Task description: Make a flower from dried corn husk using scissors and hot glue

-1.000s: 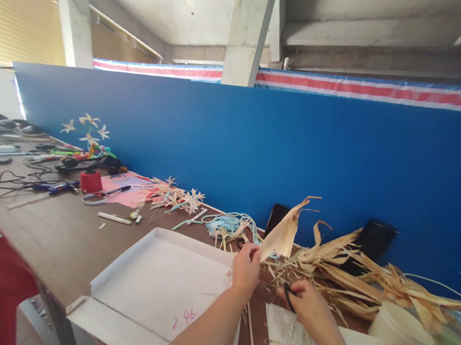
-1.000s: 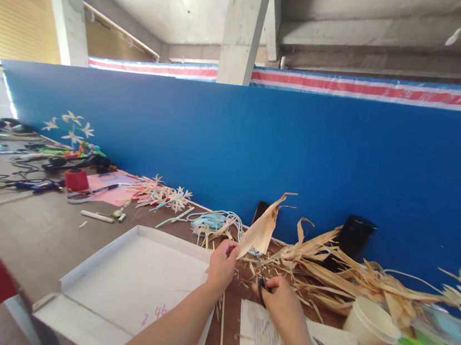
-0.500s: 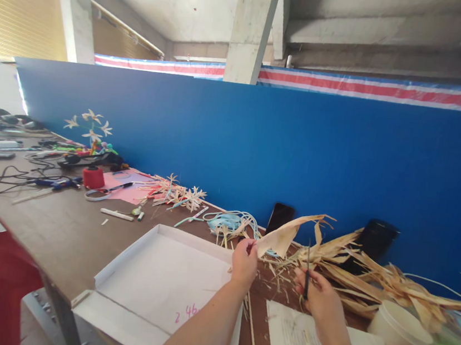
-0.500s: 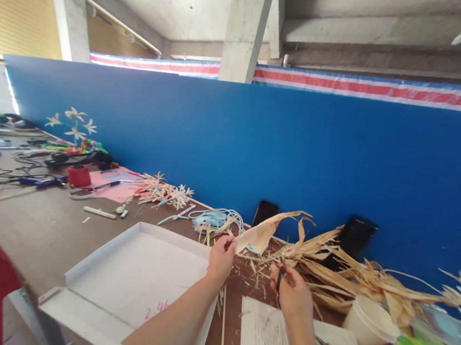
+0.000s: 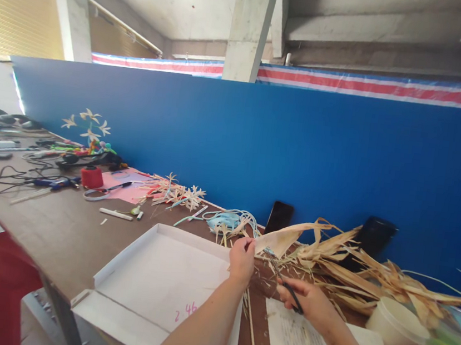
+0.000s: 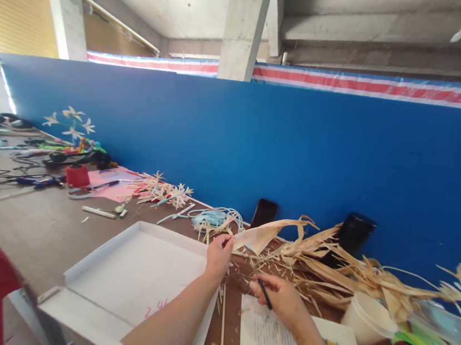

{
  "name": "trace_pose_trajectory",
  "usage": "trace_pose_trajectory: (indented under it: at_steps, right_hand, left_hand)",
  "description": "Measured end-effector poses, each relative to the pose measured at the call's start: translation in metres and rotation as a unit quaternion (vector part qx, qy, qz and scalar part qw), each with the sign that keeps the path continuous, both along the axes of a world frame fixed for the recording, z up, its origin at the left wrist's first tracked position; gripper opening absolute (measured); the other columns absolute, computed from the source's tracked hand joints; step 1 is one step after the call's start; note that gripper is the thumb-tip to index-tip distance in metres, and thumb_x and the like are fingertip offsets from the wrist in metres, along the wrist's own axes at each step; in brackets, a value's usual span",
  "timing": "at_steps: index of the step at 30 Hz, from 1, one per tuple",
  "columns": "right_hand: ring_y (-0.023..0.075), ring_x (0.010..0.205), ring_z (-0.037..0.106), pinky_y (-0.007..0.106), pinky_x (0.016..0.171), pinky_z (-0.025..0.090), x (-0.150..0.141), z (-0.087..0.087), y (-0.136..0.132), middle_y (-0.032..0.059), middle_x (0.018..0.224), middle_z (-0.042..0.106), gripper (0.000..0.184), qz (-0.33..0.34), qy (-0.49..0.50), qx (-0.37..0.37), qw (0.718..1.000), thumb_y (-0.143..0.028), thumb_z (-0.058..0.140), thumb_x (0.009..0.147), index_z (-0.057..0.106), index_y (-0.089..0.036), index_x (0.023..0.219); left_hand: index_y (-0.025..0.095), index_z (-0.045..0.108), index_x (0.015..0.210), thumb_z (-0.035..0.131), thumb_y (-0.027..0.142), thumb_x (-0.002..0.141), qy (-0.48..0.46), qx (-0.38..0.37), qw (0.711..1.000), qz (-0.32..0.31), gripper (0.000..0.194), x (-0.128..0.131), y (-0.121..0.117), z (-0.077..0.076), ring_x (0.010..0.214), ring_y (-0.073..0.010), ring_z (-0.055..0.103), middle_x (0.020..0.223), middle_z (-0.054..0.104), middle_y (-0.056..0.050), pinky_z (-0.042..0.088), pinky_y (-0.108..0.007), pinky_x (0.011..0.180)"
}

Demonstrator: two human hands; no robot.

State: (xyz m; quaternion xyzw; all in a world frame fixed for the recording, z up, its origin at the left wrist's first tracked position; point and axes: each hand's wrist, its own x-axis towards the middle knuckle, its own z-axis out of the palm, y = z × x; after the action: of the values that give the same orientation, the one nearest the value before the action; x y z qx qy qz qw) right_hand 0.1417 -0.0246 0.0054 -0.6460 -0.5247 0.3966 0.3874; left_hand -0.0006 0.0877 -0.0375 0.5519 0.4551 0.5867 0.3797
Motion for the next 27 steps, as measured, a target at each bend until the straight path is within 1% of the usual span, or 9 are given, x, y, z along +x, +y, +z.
trace_pose_trajectory:
  at_steps: [3,7,12,15,18,22,27]
  right_hand:
    - [0.0141,0.059,0.051,0.024,0.058,0.040,0.004,-0.001,0.001,-0.0005,0.061,0.061,0.044,-0.007,-0.015,0.002,1.000,-0.046,0.066,0.062,0.069,-0.017,0.095]
    - [0.0158,0.066,0.055,0.024,0.063,0.042,0.005,-0.001,0.001,0.0009,0.073,0.066,0.046,-0.022,-0.011,0.004,1.000,-0.045,0.067,0.061,0.068,-0.019,0.099]
    - [0.0164,0.061,0.053,0.025,0.060,0.041,0.004,0.004,-0.001,-0.0005,0.061,0.062,0.043,-0.038,-0.044,0.016,0.998,-0.046,0.065,0.062,0.070,-0.019,0.094]
    - [0.0162,0.060,0.052,0.025,0.059,0.039,0.005,0.007,-0.002,-0.0012,0.059,0.059,0.040,-0.034,-0.041,0.023,0.998,-0.045,0.064,0.064,0.069,-0.019,0.094]
    - [0.0149,0.060,0.050,0.024,0.056,0.037,0.008,0.004,-0.002,-0.0020,0.060,0.058,0.035,-0.014,-0.026,0.031,0.999,-0.041,0.062,0.066,0.069,-0.020,0.093]
    - [0.0130,0.056,0.045,0.024,0.053,0.034,0.015,-0.003,-0.001,-0.0029,0.057,0.055,0.030,-0.003,-0.028,0.047,0.999,-0.041,0.061,0.068,0.069,-0.020,0.087]
    - [0.0118,0.052,0.043,0.023,0.049,0.031,0.019,-0.004,-0.003,-0.0035,0.053,0.053,0.034,-0.002,-0.015,0.023,1.000,-0.042,0.062,0.067,0.069,-0.020,0.091]
  left_hand:
    - [0.017,0.065,0.083,0.050,0.029,0.077,0.007,0.002,1.000,-0.015,0.020,0.000,0.001,0.000,0.079,-0.0151,0.056,0.084,0.065,-0.003,0.040,-0.025,0.075]
    - [0.017,0.066,0.079,0.051,0.030,0.075,0.011,-0.002,0.998,-0.060,0.020,0.000,0.002,0.001,0.074,-0.0143,0.056,0.078,0.065,-0.002,0.040,-0.024,0.071]
    - [0.015,0.066,0.077,0.055,0.032,0.072,-0.001,-0.026,0.994,-0.109,0.021,-0.001,0.001,0.004,0.067,-0.0133,0.054,0.070,0.063,-0.001,0.039,-0.023,0.064]
    - [0.014,0.066,0.072,0.057,0.032,0.071,0.000,-0.035,0.991,-0.127,0.020,-0.001,0.000,0.007,0.062,-0.0116,0.051,0.065,0.060,0.000,0.037,-0.021,0.060]
    - [0.014,0.064,0.067,0.058,0.032,0.070,-0.002,-0.045,0.987,-0.152,0.020,0.001,-0.001,0.007,0.055,-0.0093,0.046,0.057,0.055,0.002,0.035,-0.020,0.056]
    - [0.013,0.064,0.067,0.060,0.035,0.068,-0.015,-0.061,0.982,-0.178,0.022,0.002,0.001,0.004,0.050,-0.0076,0.041,0.053,0.050,0.003,0.034,-0.020,0.052]
    - [0.012,0.064,0.068,0.062,0.040,0.066,-0.028,-0.089,0.976,-0.198,0.028,0.001,0.005,0.000,0.045,-0.0064,0.038,0.050,0.047,0.004,0.030,-0.019,0.047]
